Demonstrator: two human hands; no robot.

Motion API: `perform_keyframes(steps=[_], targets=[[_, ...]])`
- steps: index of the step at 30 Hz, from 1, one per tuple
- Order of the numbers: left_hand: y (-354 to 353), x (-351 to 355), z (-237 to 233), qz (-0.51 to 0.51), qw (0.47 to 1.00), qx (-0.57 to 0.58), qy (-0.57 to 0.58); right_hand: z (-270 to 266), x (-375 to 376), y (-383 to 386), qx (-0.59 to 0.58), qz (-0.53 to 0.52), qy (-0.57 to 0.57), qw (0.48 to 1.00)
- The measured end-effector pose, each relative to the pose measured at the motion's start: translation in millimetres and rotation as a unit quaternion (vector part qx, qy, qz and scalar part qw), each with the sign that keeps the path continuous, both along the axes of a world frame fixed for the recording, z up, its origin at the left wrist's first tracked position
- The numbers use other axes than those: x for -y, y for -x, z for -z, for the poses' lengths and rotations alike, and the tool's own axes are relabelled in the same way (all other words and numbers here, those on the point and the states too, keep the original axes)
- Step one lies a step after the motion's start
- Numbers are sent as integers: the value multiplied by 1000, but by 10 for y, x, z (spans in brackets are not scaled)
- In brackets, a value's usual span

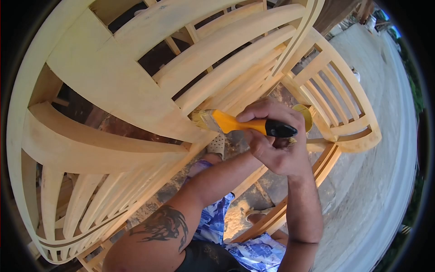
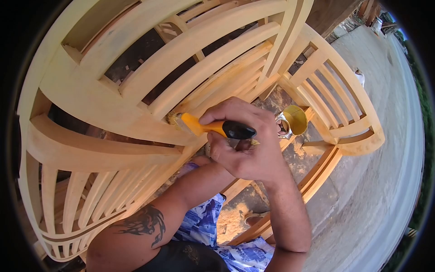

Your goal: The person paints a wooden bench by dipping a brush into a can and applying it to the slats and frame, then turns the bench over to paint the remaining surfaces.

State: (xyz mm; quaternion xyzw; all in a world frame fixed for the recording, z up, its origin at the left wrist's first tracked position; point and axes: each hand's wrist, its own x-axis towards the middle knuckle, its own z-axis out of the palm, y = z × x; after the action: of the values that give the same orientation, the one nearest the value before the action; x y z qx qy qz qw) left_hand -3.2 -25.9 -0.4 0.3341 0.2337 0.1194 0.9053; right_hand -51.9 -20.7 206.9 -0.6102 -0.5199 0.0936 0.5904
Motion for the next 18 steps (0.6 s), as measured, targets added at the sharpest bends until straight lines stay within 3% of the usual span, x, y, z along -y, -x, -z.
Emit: perform_keyframes(steps=[2,5,9,13,14,17,18], targets=[[30,-8,22,45,988,-80,-125,55,-62,-23,12,13,19,1000],[32,-39,-12,35,990,-73,-115,64,22,-106,21,89,4,996],[19,-55,-17,17,992,-63,-107,-61,77,-27,-55,21,-7,998],[49,-40,-42,12,992,-66,-110,4,-113,-39,-60,-3,27,998],[55,-66,-43,9,992,-66,-106,-131,-49,-47,-69,35,78,994],[50,-50,-29,3,992,-68,-108,-96,30,-93,-67,21,7,998],[52,-60,-31,2,992,-66,-103,-59,-22,-61,8,5,-11,1000]])
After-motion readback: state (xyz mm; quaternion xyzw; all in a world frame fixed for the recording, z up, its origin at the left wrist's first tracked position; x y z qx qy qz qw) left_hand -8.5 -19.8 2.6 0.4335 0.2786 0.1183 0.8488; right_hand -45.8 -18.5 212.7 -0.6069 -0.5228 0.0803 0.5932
